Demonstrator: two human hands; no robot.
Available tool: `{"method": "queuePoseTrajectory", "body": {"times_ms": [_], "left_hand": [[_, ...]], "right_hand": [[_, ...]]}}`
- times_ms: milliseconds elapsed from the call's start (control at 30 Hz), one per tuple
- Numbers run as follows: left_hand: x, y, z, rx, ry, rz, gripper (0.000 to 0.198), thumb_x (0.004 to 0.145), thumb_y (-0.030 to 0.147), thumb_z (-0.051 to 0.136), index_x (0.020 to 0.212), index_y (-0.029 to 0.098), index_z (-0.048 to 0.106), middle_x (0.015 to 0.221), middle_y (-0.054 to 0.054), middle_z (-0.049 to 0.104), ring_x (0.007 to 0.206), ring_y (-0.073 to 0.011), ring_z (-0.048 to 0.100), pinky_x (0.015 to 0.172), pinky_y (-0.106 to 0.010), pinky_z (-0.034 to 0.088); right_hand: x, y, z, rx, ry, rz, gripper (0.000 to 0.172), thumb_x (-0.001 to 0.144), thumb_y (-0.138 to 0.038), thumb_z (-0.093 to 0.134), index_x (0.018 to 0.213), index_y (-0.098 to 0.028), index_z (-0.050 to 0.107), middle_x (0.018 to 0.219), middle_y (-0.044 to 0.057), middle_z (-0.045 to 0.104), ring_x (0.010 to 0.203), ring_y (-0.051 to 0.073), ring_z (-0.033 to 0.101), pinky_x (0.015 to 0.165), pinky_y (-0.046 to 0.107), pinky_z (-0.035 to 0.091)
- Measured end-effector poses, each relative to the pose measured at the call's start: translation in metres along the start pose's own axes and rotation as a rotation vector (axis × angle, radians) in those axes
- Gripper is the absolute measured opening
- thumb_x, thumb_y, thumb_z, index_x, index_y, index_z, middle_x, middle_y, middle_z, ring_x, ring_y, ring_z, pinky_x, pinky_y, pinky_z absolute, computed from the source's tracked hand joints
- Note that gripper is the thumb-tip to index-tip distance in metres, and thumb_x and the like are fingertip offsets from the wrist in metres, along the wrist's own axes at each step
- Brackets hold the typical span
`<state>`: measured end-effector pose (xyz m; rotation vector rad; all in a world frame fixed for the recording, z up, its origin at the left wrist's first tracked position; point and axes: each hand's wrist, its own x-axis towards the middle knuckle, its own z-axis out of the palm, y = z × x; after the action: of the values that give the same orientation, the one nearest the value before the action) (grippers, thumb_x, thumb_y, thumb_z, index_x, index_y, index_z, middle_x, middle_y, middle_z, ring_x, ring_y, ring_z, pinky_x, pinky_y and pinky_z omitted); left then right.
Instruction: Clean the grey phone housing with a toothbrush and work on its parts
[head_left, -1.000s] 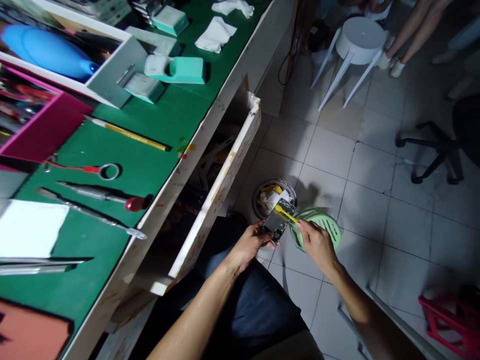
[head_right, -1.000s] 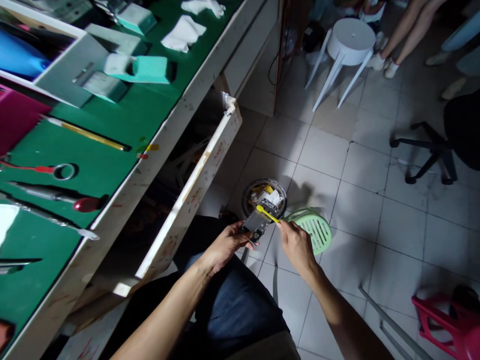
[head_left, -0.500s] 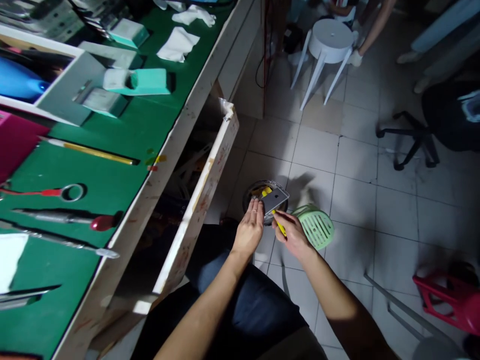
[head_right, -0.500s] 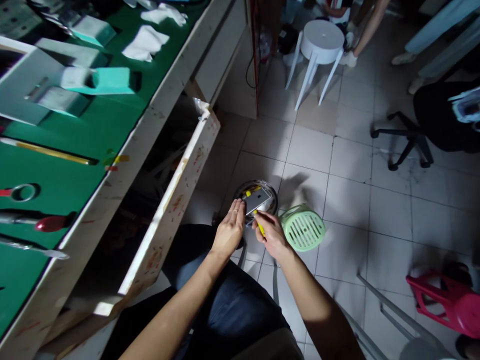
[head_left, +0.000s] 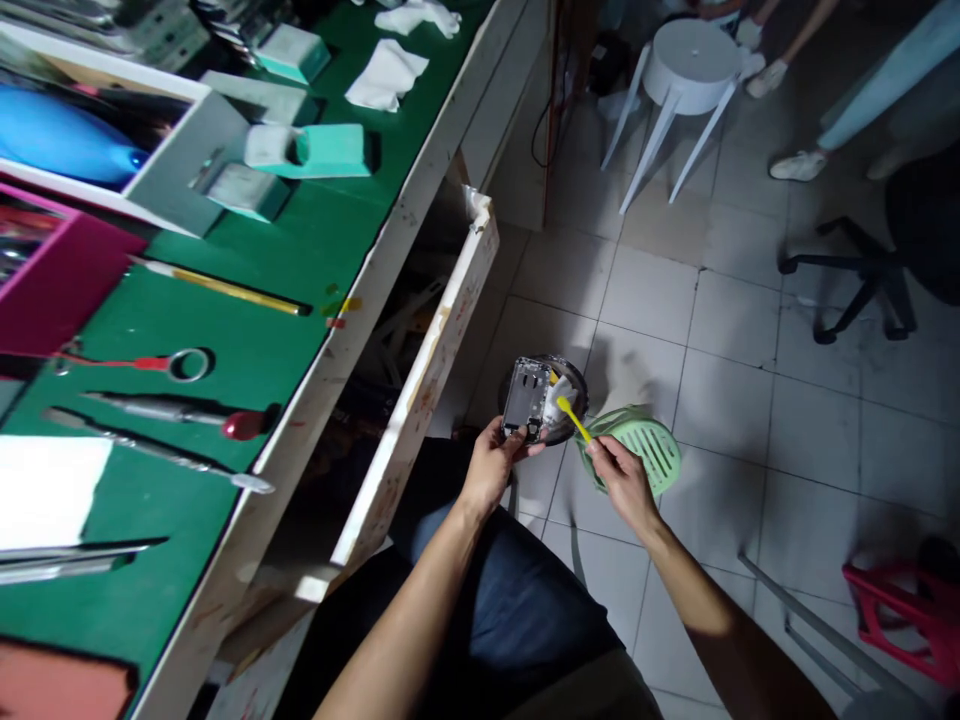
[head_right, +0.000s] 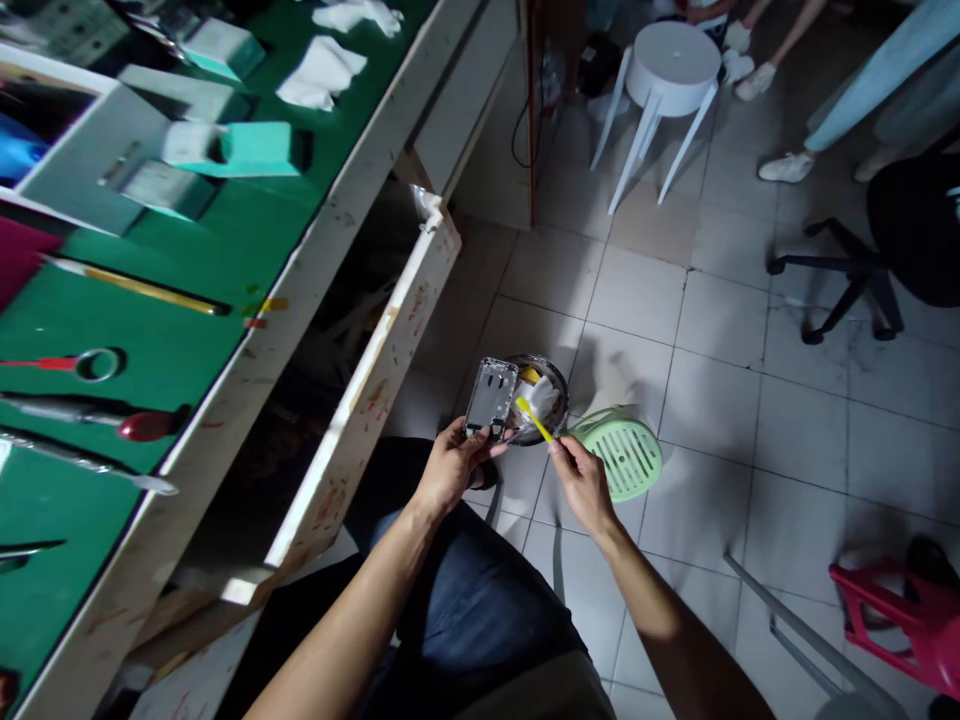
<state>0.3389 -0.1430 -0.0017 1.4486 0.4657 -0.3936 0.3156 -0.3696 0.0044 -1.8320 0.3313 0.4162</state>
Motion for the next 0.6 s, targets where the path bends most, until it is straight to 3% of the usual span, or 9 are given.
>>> {"method": "queuePoseTrajectory", "body": {"times_ms": [200,367,600], "left_hand": [[-0.024,0.020,-0.001,-0.186,-0.097,-0.102,0.061,0.082,0.065,0.089,0.110,0.016,0.064,0.101,-0.012,0.079,0.070,-0.0203,0.077,0.058,-0.026,0.057],[-0.032,0.026,-0.005,-0.224,-0.102,-0.112,0.060,0.079,0.062,0.092,0.108,0.016,0.066,0.099,-0.011,0.080,0.062,-0.0174,0.074,0.059,-0.027,0.056],[-0.034,0.023,-0.009,-0.231,-0.113,-0.119,0.062,0.078,0.062,0.093,0.107,0.015,0.064,0.093,-0.009,0.078,0.059,-0.0165,0.073,0.062,-0.028,0.058]], "right_hand": [[-0.007,-0.024,-0.018,-0.334,-0.115,-0.229,0.046,0.107,-0.060,0.054,0.087,-0.024,0.076,0.066,-0.001,0.061,0.059,0.014,0.051,0.060,0.027,0.038],[0.000,-0.026,-0.025,-0.508,-0.061,-0.350,0.043,0.110,-0.050,0.049,0.094,-0.025,0.079,0.080,0.006,0.076,0.068,0.018,0.064,0.068,0.029,0.043],[-0.003,-0.028,-0.031,-0.613,-0.057,-0.450,0.037,0.112,-0.044,0.050,0.099,-0.025,0.079,0.078,0.004,0.077,0.065,0.017,0.067,0.065,0.028,0.044]]}}
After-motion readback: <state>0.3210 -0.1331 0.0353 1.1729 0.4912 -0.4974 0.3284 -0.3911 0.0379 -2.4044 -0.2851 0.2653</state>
